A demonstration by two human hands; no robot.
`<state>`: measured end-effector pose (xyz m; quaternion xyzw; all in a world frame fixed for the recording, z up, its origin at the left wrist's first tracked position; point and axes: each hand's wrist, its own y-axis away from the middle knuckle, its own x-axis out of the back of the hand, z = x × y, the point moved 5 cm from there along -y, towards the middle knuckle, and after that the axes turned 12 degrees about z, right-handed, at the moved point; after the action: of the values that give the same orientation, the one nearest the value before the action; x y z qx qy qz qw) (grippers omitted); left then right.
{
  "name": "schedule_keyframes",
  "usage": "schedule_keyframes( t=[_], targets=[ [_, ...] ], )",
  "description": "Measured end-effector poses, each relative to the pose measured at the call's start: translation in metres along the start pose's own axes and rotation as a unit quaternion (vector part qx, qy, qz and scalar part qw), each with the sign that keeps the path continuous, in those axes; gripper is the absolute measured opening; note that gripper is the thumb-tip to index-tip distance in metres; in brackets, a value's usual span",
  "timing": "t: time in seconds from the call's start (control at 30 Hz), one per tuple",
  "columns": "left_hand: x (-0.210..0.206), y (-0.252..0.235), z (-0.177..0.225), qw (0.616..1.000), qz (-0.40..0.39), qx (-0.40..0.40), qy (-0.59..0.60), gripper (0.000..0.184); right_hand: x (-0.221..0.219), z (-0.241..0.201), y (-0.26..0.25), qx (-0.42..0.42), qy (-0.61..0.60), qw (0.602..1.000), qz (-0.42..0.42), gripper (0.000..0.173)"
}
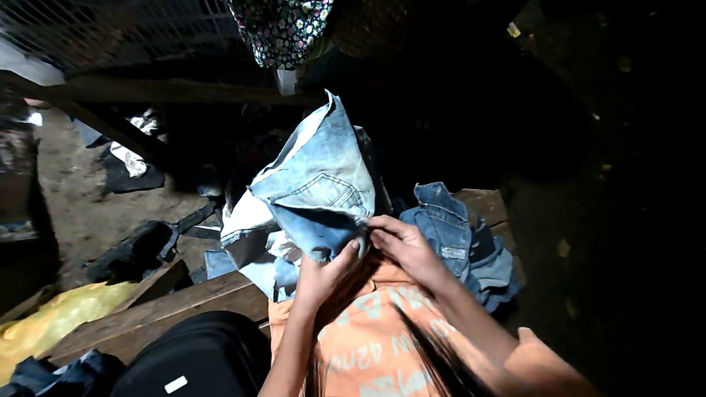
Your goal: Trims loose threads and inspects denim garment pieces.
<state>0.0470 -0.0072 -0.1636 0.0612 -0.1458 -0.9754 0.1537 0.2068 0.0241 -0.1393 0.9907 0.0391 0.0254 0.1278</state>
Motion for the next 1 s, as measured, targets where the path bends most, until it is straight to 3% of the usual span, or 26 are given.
schedule_keyframes(
  t=[0.07,0.13,0.23,0.33,0.5,0.63,0.73,0.83,1.0],
  targets=[
    [0.001,-0.002,0.002,0.999,-0.003,0.037,0.028,0.04,0.001,0.009,-0.003,-0.158,-0.114,0.98,-0.04,0.022],
    [0.001,-0.003,0.006,0.997,-0.005,0.069,0.044,0.042,0.003,0.017,-0.004,-0.256,-0.178,0.948,-0.068,0.019],
    [0.003,-0.003,0.01,0.99,-0.01,0.113,0.088,0.036,0.003,0.023,-0.005,-0.277,-0.195,0.937,-0.082,0.026],
    [0.006,0.0,0.013,0.986,-0.03,0.121,0.107,0.035,0.003,0.015,-0.002,-0.182,-0.164,0.966,-0.087,0.019],
    [0.016,0.007,0.018,0.979,-0.143,0.082,0.12,0.042,0.008,-0.008,0.009,0.005,-0.009,0.996,-0.083,0.048],
    [0.016,0.017,0.024,0.972,-0.175,0.101,0.123,0.017,0.01,-0.008,0.01,0.077,0.135,0.987,-0.037,0.044],
    [0.017,0.022,0.023,0.967,-0.115,0.155,0.165,0.042,0.012,-0.007,0.015,0.159,0.199,0.966,0.036,0.053],
    [0.011,0.026,0.025,0.959,-0.046,0.199,0.195,0.029,0.009,-0.009,0.027,0.225,0.166,0.96,0.028,0.054],
    [0.005,0.029,0.021,0.957,-0.097,0.164,0.217,0.036,-0.007,-0.013,0.028,0.298,0.239,0.924,0.001,0.05]
  ],
)
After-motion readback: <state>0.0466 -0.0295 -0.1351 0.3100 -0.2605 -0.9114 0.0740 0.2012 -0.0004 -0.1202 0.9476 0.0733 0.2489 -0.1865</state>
